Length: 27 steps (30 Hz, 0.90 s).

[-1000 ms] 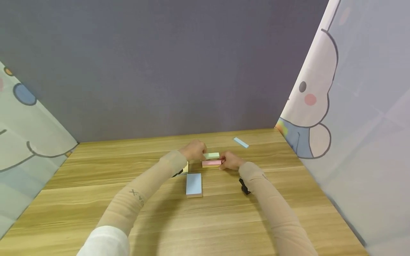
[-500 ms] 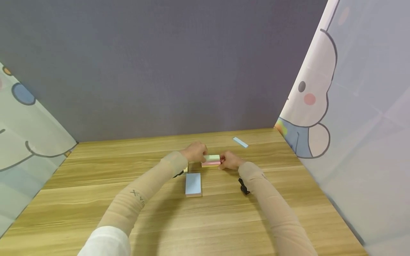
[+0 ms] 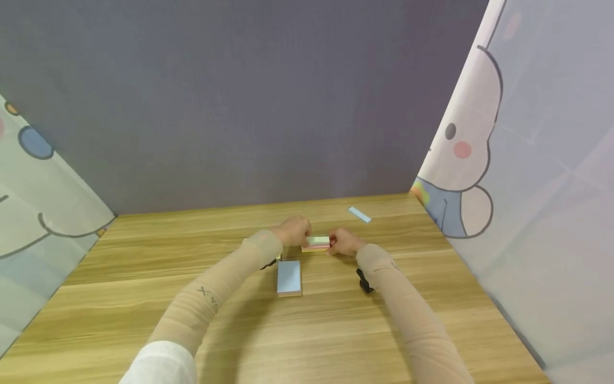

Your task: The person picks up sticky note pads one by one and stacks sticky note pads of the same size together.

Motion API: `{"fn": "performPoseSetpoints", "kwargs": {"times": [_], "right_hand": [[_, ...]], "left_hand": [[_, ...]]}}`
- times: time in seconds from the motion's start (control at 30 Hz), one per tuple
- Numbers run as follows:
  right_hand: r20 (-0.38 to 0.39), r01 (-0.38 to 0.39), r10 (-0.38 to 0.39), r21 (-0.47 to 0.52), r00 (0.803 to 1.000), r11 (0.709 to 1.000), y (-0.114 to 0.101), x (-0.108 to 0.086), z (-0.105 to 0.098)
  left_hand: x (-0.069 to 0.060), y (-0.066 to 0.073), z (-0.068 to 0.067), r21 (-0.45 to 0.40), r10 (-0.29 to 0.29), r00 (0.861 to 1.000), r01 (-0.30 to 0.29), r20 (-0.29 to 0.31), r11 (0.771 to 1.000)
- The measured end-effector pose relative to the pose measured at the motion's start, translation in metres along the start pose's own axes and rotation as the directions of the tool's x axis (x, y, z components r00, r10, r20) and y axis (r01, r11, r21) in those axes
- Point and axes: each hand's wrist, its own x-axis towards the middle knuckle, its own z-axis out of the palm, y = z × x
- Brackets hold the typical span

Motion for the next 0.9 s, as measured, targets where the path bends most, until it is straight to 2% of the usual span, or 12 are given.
{"fn": "performPoseSetpoints", "kwargs": {"times": [0.23, 0.43, 0.6, 0.73, 0.9], "right_hand": [[-0.005, -0.002, 0.002, 0.004, 1.000, 1.000, 0.0015, -0.0005, 0.0010], [-0.001, 0.004, -0.004, -0.020, 1.000, 1.000, 0.0010, -0.0009, 0.0013], [-0.001, -0.010, 0.010, 0.006, 1.000, 1.000, 0.0002, -0.0012, 0.0010], [-0.001, -0.018, 0.018, 0.028, 1.000, 0.999, 0.0009, -0.0002, 0.0007], [-0.006, -0.034, 0.035, 0.025, 0.999, 0.999, 0.0019, 0.0003, 0.0002]], "left_hand": [[0.0045, -0.0002, 0.0035, 0.000, -0.005, 1.000, 0.005, 0.002, 1.000], [0.0015, 0.0004, 0.0029, 0.012, -0.018, 1.000, 0.018, 0.018, 1.000], [0.0014, 0.0011, 0.0033, 0.007, -0.029, 0.999, 0.029, 0.024, 1.000], [0.0021, 0.0012, 0.0041, 0.025, -0.017, 1.000, 0.017, 0.010, 1.000], [0.0016, 0.0016, 0.0040, 0.008, -0.014, 1.000, 0.014, 0.009, 1.000]]}}
